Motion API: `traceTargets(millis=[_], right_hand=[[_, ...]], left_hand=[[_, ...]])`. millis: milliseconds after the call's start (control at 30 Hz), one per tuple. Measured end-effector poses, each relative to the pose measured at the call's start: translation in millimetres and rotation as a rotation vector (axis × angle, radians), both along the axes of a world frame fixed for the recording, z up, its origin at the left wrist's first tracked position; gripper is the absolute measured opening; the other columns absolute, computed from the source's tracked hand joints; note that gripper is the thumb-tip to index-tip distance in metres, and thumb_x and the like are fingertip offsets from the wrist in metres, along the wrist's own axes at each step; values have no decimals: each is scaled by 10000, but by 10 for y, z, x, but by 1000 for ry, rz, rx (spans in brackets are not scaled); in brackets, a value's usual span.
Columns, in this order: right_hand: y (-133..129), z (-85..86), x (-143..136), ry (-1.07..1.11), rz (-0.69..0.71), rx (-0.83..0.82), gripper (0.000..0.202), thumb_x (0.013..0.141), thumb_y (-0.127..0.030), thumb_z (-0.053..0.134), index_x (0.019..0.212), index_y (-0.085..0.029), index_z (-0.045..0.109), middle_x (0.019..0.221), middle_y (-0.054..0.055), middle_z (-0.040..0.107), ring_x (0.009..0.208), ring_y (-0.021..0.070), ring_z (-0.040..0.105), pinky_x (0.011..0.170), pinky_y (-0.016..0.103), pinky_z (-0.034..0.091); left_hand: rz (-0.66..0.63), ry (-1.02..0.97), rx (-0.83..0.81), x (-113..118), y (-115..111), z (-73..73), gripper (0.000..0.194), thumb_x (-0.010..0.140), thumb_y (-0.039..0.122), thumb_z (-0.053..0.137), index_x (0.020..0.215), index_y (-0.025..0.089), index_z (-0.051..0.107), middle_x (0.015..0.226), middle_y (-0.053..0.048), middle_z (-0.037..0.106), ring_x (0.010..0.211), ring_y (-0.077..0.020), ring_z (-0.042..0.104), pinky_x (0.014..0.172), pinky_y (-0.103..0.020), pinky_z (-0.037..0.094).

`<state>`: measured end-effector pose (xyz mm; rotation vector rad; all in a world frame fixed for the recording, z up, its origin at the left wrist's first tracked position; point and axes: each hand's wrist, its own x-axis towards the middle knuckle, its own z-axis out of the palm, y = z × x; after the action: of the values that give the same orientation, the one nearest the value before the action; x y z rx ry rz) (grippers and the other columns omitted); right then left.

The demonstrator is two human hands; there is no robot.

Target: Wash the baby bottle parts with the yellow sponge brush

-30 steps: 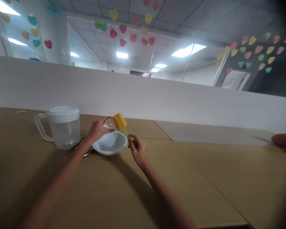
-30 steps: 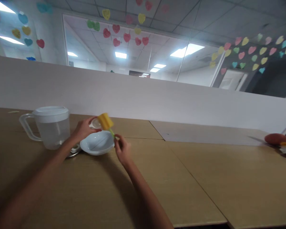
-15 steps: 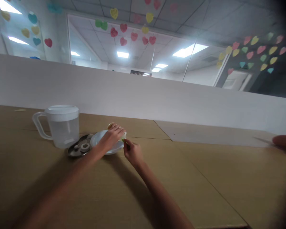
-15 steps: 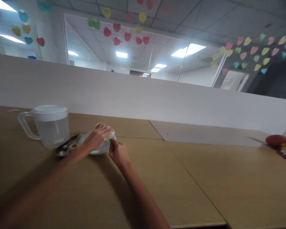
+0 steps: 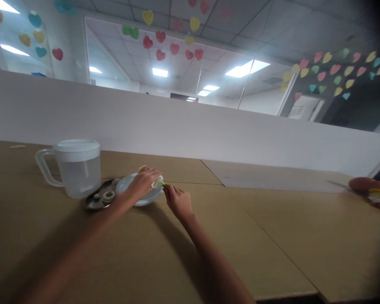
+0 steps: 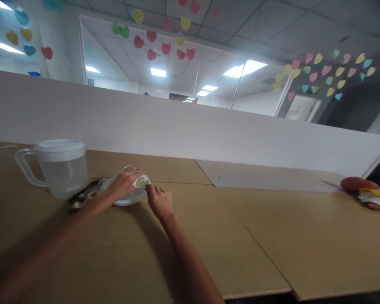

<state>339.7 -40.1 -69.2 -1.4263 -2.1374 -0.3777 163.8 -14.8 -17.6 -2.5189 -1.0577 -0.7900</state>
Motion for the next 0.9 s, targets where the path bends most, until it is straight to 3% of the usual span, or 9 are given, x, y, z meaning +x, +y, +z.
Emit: traceTargets(millis=[133, 300, 433, 533, 667, 800, 900], right_hand=[[14, 18, 6, -24, -84, 7, 357, 981, -334, 332, 894, -172, 639, 729, 71, 691, 637, 137, 604, 515, 201, 255], [19, 30, -21, 55, -104, 40, 363, 973, -361, 330, 927, -182, 643, 701, 51, 687, 572, 126, 588, 491, 210, 223], [87, 51, 81, 159, -315, -8, 367, 984, -348, 297, 1010, -191, 628, 751, 61, 693, 601, 147, 611, 496, 211, 267], [183, -13, 189, 149, -469, -160, 343, 982, -300, 292, 1020, -178, 611, 837, 93, 697, 690, 180, 646, 529, 223, 339], [294, -187, 276, 48, -521, -396, 324, 961, -225, 298, 1027, -153, 607, 920, 138, 687, 811, 221, 666, 599, 262, 430], [327, -278, 293, 22, -498, -442, 320, 942, -228, 334, 1029, -143, 629, 953, 163, 680, 864, 247, 663, 648, 299, 469], [319, -283, 284, 15, -474, -449, 322, 929, -221, 349, 1005, -141, 652, 986, 171, 673, 896, 254, 655, 682, 315, 478]], left_hand=[[90, -40, 7, -115, 62, 42, 313, 733, 78, 532, 1011, 203, 599, 1002, -64, 647, 974, -230, 555, 888, -350, 400], [317, -108, 91, -522, 223, 81, 319, 755, 105, 477, 1036, 177, 608, 1009, -99, 648, 967, -263, 558, 864, -377, 406], [390, -44, 137, -690, 314, 2, 347, 746, 59, 440, 1035, 139, 614, 1008, -134, 639, 986, -282, 551, 893, -411, 393], [291, 97, 123, -666, 352, -85, 381, 765, 8, 374, 999, 144, 642, 1027, -132, 643, 1033, -266, 539, 973, -420, 348], [205, 158, 130, -562, 350, -148, 363, 818, 42, 351, 958, 165, 663, 996, -124, 661, 1035, -256, 548, 1044, -453, 272], [283, -22, 77, -485, 257, -53, 325, 751, 103, 509, 1042, 185, 629, 1042, -116, 657, 1020, -262, 572, 948, -410, 372], [403, -296, -48, -425, 113, 132, 443, 718, 314, 627, 1144, 199, 582, 1026, -109, 677, 935, -267, 621, 793, -345, 449]])
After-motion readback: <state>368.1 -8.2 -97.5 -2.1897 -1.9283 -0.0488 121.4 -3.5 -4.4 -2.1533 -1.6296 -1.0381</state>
